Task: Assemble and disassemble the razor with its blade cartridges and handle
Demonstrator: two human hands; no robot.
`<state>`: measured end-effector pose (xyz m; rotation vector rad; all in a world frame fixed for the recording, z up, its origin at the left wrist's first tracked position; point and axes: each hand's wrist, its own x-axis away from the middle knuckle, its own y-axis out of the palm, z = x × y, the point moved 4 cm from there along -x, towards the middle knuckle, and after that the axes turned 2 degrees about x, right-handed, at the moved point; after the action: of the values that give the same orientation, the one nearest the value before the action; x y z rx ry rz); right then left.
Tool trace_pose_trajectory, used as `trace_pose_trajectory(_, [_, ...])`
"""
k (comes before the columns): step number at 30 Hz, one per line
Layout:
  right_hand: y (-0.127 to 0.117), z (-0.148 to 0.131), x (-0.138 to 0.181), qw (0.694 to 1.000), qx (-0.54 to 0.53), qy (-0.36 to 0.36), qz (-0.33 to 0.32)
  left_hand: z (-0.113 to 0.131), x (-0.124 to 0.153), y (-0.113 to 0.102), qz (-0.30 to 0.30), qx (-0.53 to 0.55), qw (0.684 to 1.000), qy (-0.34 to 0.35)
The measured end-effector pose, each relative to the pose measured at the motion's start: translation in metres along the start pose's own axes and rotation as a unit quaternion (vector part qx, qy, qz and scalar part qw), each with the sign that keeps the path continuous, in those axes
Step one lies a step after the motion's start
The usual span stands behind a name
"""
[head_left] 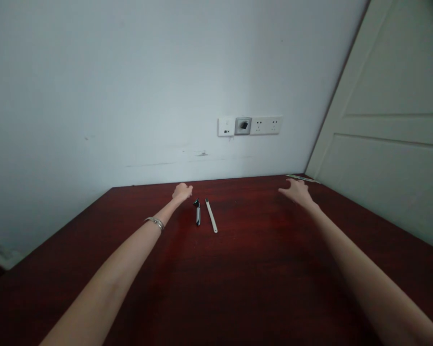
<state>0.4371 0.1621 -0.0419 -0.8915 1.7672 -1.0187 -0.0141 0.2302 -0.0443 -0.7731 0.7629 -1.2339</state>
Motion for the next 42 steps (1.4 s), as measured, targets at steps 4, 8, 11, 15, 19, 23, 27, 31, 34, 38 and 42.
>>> trace_pose_trajectory(4, [0.020, 0.045, -0.006, 0.995, 0.027, 0.076, -0.055, -0.015, -0.016, 0.013, 0.027, 0.063, 0.998, -0.008])
trace_pose_trajectory(8, [0.037, 0.065, -0.006, 0.991, 0.042, 0.098, -0.083, -0.024, -0.027, 0.019, 0.055, 0.125, 0.990, -0.018])
trace_pose_trajectory(11, [0.041, 0.070, -0.006, 0.992, 0.049, 0.090, -0.073, -0.027, -0.034, 0.021, 0.073, 0.177, 0.981, -0.025])
trace_pose_trajectory(15, [0.041, 0.072, -0.006, 0.993, 0.053, 0.083, -0.070, -0.030, -0.041, 0.022, 0.093, 0.232, 0.968, -0.029])
trace_pose_trajectory(19, [0.040, 0.073, -0.007, 0.996, 0.048, 0.056, -0.059, -0.032, -0.042, 0.025, 0.114, 0.259, 0.959, -0.019])
trace_pose_trajectory(23, [0.038, 0.075, -0.007, 0.995, 0.052, 0.056, -0.058, -0.032, -0.039, 0.028, 0.125, 0.258, 0.958, -0.010])
trace_pose_trajectory(27, [0.028, 0.056, -0.002, 0.997, 0.037, 0.054, -0.040, -0.031, -0.037, 0.029, 0.131, 0.243, 0.961, -0.009])
trace_pose_trajectory(31, [0.018, -0.007, 0.012, 1.000, 0.007, -0.022, -0.020, -0.032, -0.039, 0.030, 0.138, 0.233, 0.963, -0.004])
trace_pose_trajectory(34, [0.020, -0.067, 0.031, 0.995, -0.024, -0.087, -0.032, -0.035, -0.041, 0.033, 0.142, 0.226, 0.964, 0.006])
trace_pose_trajectory(38, [0.034, -0.128, 0.058, 0.987, -0.049, -0.137, -0.070, -0.039, -0.043, 0.036, 0.146, 0.218, 0.964, 0.032])
trace_pose_trajectory(42, [0.048, -0.158, 0.074, 0.980, -0.060, -0.154, -0.108, -0.042, -0.043, 0.039, 0.146, 0.211, 0.965, 0.050])
